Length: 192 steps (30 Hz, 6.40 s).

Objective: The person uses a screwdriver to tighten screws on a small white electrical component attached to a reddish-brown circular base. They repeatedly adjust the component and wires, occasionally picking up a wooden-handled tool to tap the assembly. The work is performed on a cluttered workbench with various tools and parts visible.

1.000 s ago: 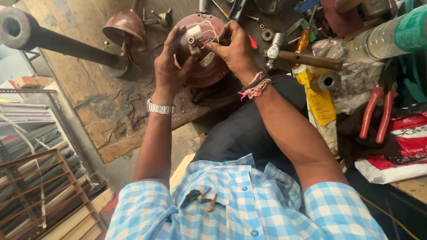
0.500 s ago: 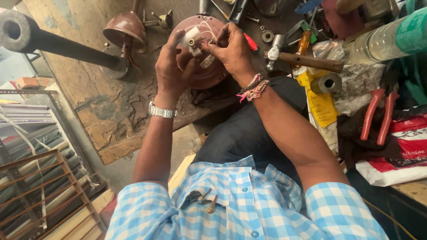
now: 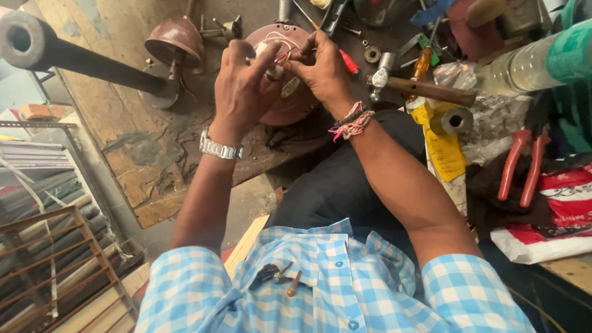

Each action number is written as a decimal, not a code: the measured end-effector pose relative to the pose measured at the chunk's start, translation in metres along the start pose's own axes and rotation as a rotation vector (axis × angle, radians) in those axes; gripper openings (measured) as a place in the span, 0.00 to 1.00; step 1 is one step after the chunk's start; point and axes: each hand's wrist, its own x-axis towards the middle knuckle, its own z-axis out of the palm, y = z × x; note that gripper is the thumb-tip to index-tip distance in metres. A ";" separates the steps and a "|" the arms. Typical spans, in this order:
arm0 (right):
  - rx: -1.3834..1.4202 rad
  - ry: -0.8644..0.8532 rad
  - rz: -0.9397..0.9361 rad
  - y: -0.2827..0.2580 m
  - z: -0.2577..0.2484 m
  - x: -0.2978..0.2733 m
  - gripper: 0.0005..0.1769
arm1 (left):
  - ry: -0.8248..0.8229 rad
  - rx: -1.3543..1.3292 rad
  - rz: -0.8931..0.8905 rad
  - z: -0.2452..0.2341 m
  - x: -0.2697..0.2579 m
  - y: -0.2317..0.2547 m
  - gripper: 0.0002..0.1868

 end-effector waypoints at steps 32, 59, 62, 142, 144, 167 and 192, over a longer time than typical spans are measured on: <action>-1.086 -0.238 0.094 -0.032 -0.049 -0.054 0.25 | -0.105 0.022 0.169 -0.005 0.020 -0.003 0.26; -0.606 -0.106 -0.060 -0.077 -0.035 -0.072 0.18 | -0.130 0.000 0.158 -0.001 0.020 -0.003 0.27; -0.614 0.016 -0.315 -0.075 -0.037 -0.070 0.13 | -0.176 0.003 0.183 -0.003 0.022 -0.008 0.25; -0.622 0.056 -0.244 -0.070 -0.019 -0.061 0.15 | -0.238 -0.031 0.249 -0.014 0.036 0.003 0.22; -0.690 0.048 -0.133 -0.070 -0.020 -0.059 0.12 | -0.238 -0.024 0.242 -0.016 0.037 0.005 0.21; -0.598 0.014 -0.295 -0.076 -0.021 -0.060 0.16 | -0.256 -0.026 0.314 -0.017 0.040 0.003 0.24; -0.650 0.036 -0.182 -0.078 -0.018 -0.061 0.16 | -0.181 -0.013 0.211 -0.012 0.033 0.011 0.23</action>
